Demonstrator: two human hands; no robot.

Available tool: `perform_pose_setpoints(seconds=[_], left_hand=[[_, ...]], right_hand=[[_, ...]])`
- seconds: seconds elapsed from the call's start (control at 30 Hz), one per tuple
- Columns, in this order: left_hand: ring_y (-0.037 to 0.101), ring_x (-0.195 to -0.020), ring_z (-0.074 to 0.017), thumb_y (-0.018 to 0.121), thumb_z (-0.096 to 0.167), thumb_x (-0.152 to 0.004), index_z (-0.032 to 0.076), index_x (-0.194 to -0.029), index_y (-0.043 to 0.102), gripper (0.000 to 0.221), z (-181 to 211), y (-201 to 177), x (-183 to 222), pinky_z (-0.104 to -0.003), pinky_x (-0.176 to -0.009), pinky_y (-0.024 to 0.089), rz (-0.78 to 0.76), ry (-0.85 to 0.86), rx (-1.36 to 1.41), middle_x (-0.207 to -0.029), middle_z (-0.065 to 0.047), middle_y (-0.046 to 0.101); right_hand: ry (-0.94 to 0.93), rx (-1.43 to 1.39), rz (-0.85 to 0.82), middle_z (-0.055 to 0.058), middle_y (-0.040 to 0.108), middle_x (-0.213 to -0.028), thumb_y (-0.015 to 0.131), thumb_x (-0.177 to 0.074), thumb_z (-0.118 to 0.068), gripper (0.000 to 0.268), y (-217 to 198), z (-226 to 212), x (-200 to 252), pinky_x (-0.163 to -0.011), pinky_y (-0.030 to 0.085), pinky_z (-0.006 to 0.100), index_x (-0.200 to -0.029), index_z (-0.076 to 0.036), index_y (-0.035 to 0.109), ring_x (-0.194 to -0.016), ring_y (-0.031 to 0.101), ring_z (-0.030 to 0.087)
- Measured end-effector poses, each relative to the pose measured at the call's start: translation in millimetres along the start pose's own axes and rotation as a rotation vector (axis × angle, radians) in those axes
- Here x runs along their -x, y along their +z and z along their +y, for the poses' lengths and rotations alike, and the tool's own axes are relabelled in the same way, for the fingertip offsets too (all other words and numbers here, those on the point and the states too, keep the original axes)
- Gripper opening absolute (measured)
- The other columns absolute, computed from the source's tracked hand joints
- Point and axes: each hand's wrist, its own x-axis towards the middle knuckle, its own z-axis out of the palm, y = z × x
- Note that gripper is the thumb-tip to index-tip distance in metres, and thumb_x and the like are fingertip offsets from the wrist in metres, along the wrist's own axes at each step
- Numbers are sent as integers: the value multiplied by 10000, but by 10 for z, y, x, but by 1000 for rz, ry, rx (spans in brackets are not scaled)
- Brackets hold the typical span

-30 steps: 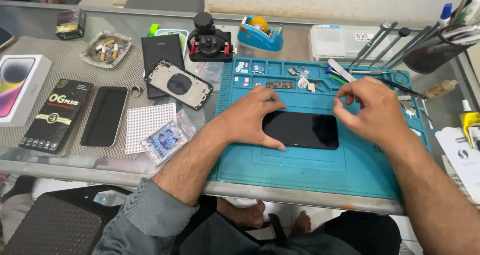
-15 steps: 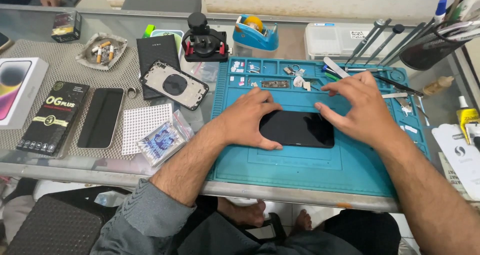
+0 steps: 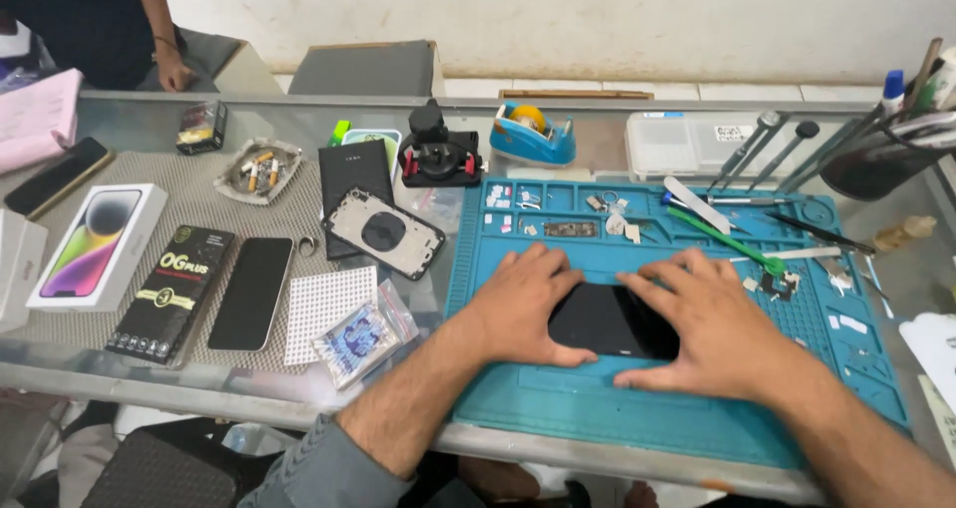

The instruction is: Disassembling a smartphone by prying off the back cover and inspecting internal components on a repair bench.

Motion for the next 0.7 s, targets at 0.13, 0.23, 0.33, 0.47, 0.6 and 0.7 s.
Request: perform_pose_setpoints(seconds=[0.13, 0.23, 0.33, 0.47, 0.6, 0.7], left_hand=[[499, -1008, -338, 676, 728, -690, 43, -1216, 636, 865, 58, -7, 31, -505, -779, 395, 52, -5, -45, -1095, -128, 557], [493, -993, -342, 713, 674, -713, 1, -1230, 629, 853, 63, -32, 31, -490, -785, 369, 156, 54, -27, -1097, -140, 551], [492, -1017, -333, 657, 705, -750, 0, -1271, 627, 877, 42, -43, -18, -489, -795, 378, 81, 40, -24, -1131, -135, 562], [499, -1019, -324, 634, 695, -786, 10, -1280, 616, 844, 42, -82, -6, -473, -769, 366, 89, 32, -12, -1144, -128, 563], [512, -1038, -346, 675, 673, -823, 3, -1346, 592, 855, 60, 49, 90, -483, -748, 395, 128, 54, -116, -1165, -141, 555], [511, -1183, -312, 634, 699, -788, 3, -1423, 564, 945, 92, -33, 58, -490, -907, 434, -63, -52, -105, -1235, -143, 558]], right_hand=[[9, -1, -54, 48, 553, -1362, 785, -673, -908, 1127, 91, 15, -9, -834, 429, 511, -1503, -208, 483, -1174, 501, 310], [6, -51, -62, 66, 538, -1390, 760, -726, -895, 1082, 128, 62, -11, -861, 430, 526, -1499, -191, 484, -1200, 506, 309], [38, -116, -139, 54, 525, -1421, 753, -803, -834, 1042, 141, 117, -21, -892, 415, 511, -1559, -201, 421, -1231, 498, 288], [14, -147, -109, 47, 539, -1407, 718, -825, -818, 988, 156, 146, -81, -891, 423, 512, -1550, -210, 434, -1196, 530, 283], [-46, -71, 53, 77, 604, -1326, 763, -757, -764, 964, 159, 66, -42, -811, 427, 486, -1484, -179, 519, -1130, 581, 286], [50, 16, 5, 29, 669, -1263, 784, -652, -744, 930, 89, -31, -54, -982, 452, 499, -1365, -171, 615, -1193, 628, 234]])
